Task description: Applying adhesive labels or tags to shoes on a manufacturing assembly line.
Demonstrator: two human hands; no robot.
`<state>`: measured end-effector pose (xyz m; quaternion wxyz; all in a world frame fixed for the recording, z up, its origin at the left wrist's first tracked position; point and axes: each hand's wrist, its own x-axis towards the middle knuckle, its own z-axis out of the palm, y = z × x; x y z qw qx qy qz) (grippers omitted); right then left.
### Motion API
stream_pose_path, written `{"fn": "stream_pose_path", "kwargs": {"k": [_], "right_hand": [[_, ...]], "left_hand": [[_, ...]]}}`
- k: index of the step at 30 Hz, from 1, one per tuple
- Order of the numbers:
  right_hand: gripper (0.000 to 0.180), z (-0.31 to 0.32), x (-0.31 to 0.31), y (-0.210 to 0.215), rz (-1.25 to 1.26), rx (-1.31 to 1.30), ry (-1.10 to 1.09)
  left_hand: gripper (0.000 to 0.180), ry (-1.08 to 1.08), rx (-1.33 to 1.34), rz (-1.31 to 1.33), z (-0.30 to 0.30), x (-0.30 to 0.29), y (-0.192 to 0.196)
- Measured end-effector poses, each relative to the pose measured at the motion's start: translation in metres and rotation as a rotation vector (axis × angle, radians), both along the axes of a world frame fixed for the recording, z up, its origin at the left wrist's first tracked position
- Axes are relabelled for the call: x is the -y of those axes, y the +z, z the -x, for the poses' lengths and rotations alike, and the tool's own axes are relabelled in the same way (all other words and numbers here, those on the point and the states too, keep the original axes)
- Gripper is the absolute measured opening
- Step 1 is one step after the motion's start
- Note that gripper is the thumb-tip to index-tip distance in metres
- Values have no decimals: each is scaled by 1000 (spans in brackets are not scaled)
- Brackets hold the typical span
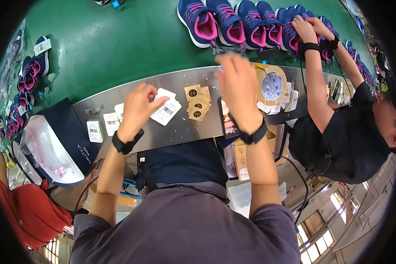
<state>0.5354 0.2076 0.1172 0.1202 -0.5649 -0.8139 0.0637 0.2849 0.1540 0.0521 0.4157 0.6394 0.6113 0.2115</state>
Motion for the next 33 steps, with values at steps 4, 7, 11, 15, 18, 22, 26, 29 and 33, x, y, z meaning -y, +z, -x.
{"fn": "stream_pose_path", "kwargs": {"k": [4, 7, 11, 15, 18, 22, 26, 29, 33], "right_hand": [[30, 1, 73, -20, 234, -42, 50], [32, 12, 95, -34, 296, -45, 8], [32, 10, 106, -51, 285, -78, -67], [24, -1, 109, -53, 552, -313, -226], [19, -6, 98, -34, 847, -577, -429], [22, -10, 98, -35, 760, -889, -517], [17, 2, 93, -28, 755, -1165, -555], [17, 2, 89, -22, 690, -1284, -537], [16, -16, 86, -11, 480, -1163, -500]], "left_hand": [[35, -56, -275, -76, -17, 19, 3], [28, -51, -264, -34, -20, 21, -2], [21, -39, -177, 67, -18, 17, -4], [16, 78, 125, 335, -7, 13, -5], [11, 211, 297, 502, 2, 11, 2], [6, 285, 654, 606, -9, 9, 13], [6, 192, 974, 657, -46, 11, 24], [9, 268, 1060, 720, -70, 8, 26], [15, 272, 1071, 679, -90, 2, 21]]}}
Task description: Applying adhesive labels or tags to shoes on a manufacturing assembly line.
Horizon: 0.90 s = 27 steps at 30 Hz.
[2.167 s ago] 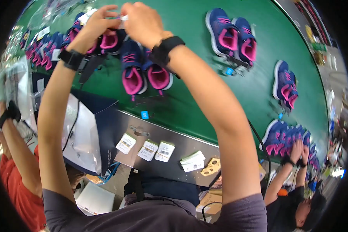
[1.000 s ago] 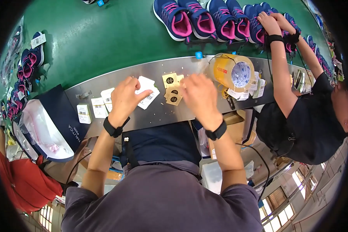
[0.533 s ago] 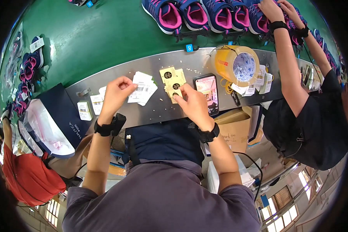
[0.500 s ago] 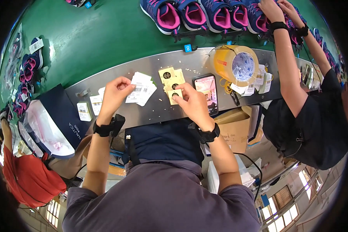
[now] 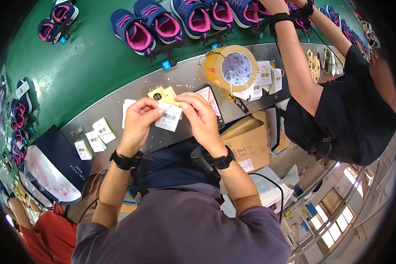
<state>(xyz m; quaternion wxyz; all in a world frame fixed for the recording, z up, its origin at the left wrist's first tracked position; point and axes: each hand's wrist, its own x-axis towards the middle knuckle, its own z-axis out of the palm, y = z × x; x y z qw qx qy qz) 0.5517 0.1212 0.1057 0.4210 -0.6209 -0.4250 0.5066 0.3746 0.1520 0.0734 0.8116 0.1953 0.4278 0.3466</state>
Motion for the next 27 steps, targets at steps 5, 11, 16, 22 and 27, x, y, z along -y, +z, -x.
{"fn": "stream_pose_path", "kwargs": {"k": [5, 11, 16, 22, 27], "right_hand": [[14, -54, -3, 37, -199, 751, -86], [22, -107, -16, 38, -459, 1204, 218], [21, -111, -28, 36, -548, 1156, 264], [8, -105, -27, 85, -683, 283, -289], [9, -83, -30, 112, -544, 218, -471]], "left_hand": [[14, -42, -36, -69, -21, -18, 12], [17, -298, -505, -1020, -54, -39, 11], [17, -243, -425, -1313, -100, -47, 13], [13, -402, -393, -1206, -155, -41, 23], [17, -98, -260, -904, -138, -43, 36]]}}
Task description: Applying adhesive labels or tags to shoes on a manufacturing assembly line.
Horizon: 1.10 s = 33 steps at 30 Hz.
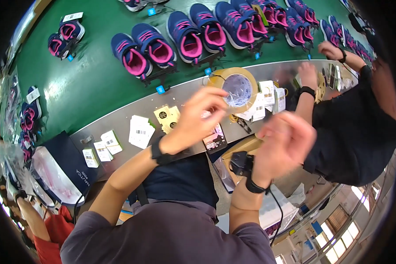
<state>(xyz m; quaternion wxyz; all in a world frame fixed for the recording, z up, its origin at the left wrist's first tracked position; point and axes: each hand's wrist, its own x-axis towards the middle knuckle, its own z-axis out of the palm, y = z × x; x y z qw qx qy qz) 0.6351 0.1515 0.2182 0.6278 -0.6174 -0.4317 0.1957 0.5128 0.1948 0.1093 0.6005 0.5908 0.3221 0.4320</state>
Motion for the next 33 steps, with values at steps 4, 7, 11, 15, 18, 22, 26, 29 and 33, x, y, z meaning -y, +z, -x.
{"fn": "stream_pose_path", "kwargs": {"k": [4, 7, 11, 15, 18, 22, 26, 29, 33], "right_hand": [[22, 23, -23, -27, 360, 391, 314], [26, 35, -29, -42, 333, 375, 353], [29, 44, -36, -48, 362, 337, 403], [30, 44, -39, -51, 368, 331, 387], [29, 44, -41, -52, 363, 339, 392], [29, 44, -44, -52, 391, 325, 407], [26, 44, -53, -49, 428, 427, 507], [22, 37, -53, -51, 559, 199, 590], [13, 32, -56, -63, 644, -285, 560]], "left_hand": [[20, 206, 341, 582, 37, -10, -1], [21, 272, 396, 646, 46, -15, 16], [23, 280, 372, 653, 53, -11, 19], [20, 261, 368, 629, 56, -9, 18], [19, 238, 373, 625, 57, -8, 16], [17, 259, 385, 621, 57, -7, 16], [16, 308, 97, 221, 60, -14, 9], [19, 344, -340, -556, 68, -30, 9], [15, 283, -444, -938, 73, -48, 8]]}}
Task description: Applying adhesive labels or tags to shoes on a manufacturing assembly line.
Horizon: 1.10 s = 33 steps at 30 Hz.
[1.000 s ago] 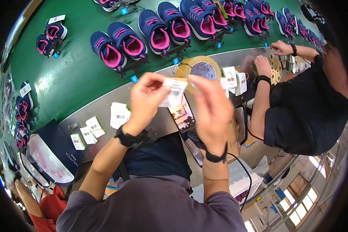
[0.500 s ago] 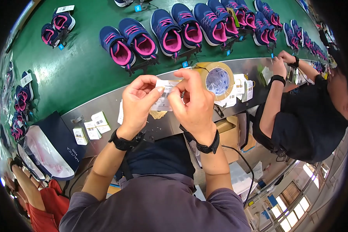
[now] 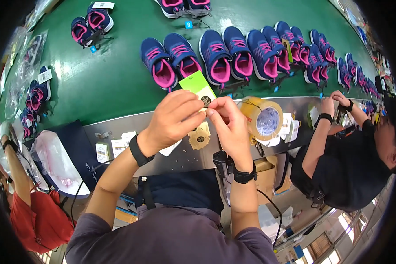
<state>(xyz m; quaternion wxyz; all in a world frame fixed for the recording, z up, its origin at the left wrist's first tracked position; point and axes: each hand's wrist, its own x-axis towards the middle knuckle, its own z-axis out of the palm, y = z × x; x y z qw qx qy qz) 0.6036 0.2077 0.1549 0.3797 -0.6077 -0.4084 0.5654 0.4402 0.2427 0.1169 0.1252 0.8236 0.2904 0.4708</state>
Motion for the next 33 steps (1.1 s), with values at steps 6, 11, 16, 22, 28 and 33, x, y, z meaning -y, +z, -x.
{"fn": "stream_pose_path", "kwargs": {"k": [6, 11, 16, 22, 28, 33], "right_hand": [[10, 3, -6, -4, -372, 738, 132], [6, 43, -1, -15, -334, 591, -46], [6, 85, -12, -17, -132, 335, 96], [10, 93, -14, -28, -93, 478, 355], [27, 126, -57, -62, -161, 476, 543], [19, 159, -98, -89, -211, 686, 579]], "left_hand": [[12, -46, -92, 66, 1, 2, -13], [41, 91, -97, 399, 37, 9, -55], [30, 222, -464, 242, 100, 21, -86], [16, -15, -403, 375, 148, 30, -77], [13, 130, -252, 276, 174, -38, -69], [14, -72, -479, 843, 193, -105, -77]]}}
